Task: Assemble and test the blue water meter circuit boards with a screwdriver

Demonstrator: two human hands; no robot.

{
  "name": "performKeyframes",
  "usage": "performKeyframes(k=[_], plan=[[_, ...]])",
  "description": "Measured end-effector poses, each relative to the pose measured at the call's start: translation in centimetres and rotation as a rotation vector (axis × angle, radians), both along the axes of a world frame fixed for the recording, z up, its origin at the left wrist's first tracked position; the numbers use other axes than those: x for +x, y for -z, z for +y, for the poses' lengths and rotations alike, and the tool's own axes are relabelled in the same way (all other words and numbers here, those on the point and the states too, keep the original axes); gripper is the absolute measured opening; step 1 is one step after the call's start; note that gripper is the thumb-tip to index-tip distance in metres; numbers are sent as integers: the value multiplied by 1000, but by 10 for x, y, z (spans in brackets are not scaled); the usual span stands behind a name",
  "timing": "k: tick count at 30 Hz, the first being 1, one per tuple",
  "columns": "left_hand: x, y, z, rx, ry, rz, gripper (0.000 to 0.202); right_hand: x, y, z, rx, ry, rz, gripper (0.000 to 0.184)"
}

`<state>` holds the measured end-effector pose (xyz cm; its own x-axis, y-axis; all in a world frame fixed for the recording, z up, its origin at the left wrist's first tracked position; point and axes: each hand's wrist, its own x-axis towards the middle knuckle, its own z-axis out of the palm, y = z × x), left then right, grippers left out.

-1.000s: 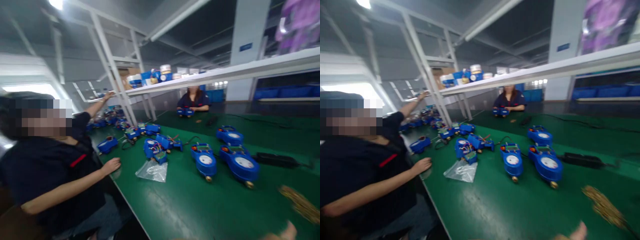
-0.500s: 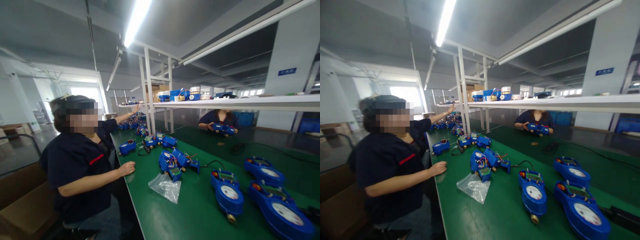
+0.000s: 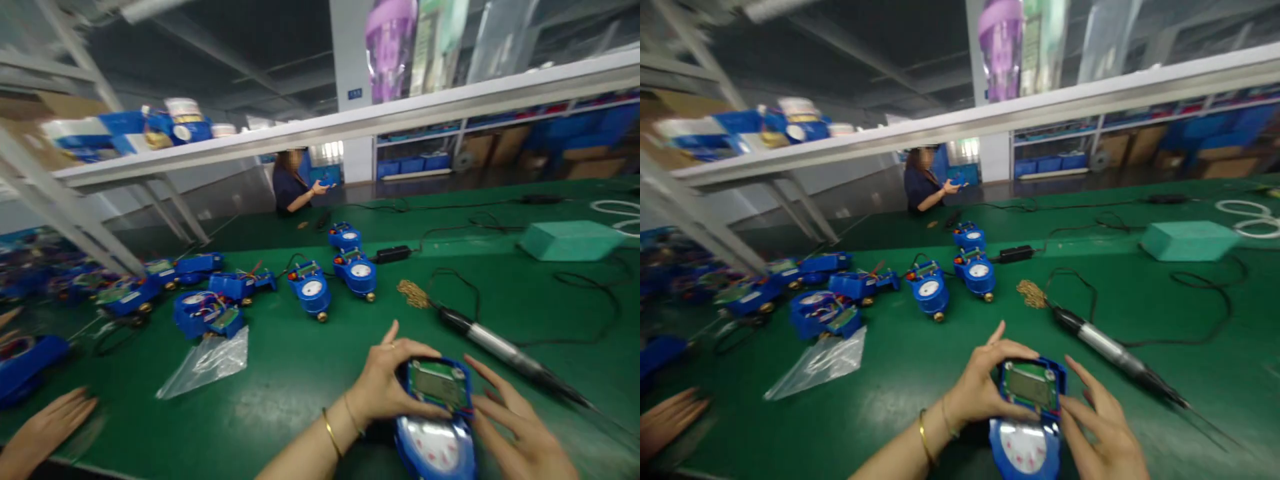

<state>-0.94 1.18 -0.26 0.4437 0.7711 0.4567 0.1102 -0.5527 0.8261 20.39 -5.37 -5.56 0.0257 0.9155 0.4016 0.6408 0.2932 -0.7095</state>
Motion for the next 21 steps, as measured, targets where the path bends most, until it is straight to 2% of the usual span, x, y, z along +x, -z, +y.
performKeyframes(k=[2,4,9,14,21], plan=[[-2,-5,4,-25,26,44,66,-3,-5,-1,-140,-55,84,49],[-3,-10,8,-58,45,85,66,-10,-12,2,-187,-6,177,49],[-2,-13,13,-146,76,160,67,-23,-29,2,-209,2,271,38],[-1,-14,16,-137,4,269,68,-22,-36,1,-203,-19,272,32],[5,-21,19,-164,-34,278,64,-24,-45,3,-137,-20,255,29]])
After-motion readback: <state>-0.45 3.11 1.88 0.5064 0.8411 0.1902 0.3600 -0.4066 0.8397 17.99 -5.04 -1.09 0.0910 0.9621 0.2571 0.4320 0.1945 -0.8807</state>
